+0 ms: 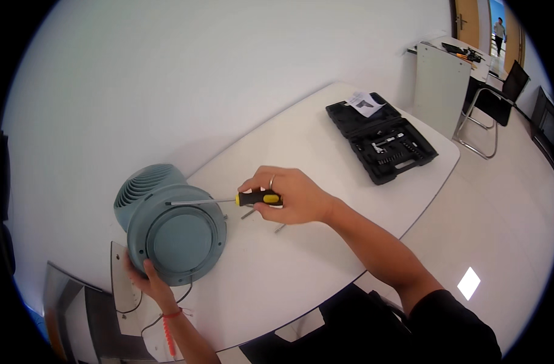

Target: The person uses a screwdriver to remove screws from the base of a teal desk fan. Screws are placed on the table as they are removed. The fan remains on the table throughout the process.

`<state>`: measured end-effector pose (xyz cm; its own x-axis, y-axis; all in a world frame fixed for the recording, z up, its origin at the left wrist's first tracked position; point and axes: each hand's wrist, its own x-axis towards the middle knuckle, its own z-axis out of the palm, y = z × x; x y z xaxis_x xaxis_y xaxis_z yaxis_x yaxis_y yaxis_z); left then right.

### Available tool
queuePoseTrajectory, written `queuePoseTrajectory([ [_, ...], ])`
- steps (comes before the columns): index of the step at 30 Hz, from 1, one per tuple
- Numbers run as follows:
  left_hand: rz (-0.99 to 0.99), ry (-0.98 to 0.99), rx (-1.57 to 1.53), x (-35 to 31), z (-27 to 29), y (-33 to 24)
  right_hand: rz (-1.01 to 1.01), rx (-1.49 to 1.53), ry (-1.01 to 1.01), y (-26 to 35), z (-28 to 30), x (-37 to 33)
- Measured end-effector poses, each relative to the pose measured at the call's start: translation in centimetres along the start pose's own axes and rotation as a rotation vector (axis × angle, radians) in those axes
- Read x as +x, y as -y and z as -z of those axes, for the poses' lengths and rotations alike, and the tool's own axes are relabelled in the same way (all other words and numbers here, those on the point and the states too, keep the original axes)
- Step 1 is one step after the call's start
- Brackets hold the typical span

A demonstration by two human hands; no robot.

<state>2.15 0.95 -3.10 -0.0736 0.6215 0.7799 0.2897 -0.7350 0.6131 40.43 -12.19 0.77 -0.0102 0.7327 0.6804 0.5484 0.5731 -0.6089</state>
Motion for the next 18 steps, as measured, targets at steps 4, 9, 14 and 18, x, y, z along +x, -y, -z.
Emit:
queuePoseTrajectory([
  [4, -0.700, -0.190, 0.252, -2.7, -2.2, -3.3, -0.057, -0.063, -0.165, -1.5, 2.0, 0.1],
  [9, -0.690, 0.596, 0.177, -6.6, -7.9, -9.5, -0.248, -0.124, 0.091, -2.7, 3.4, 0.7],
  [14, -0.360, 0.620, -0.041, -7.5, -8.3, -7.1, -0.268, 0.248, 0.668, -8.6, 2.1, -0.4],
  [18, -0.459, 0.732, -0.006, -7.6, -8.5, -5.7, -0.445, 0.202, 0.880, -10.5, 1.8, -3.1],
])
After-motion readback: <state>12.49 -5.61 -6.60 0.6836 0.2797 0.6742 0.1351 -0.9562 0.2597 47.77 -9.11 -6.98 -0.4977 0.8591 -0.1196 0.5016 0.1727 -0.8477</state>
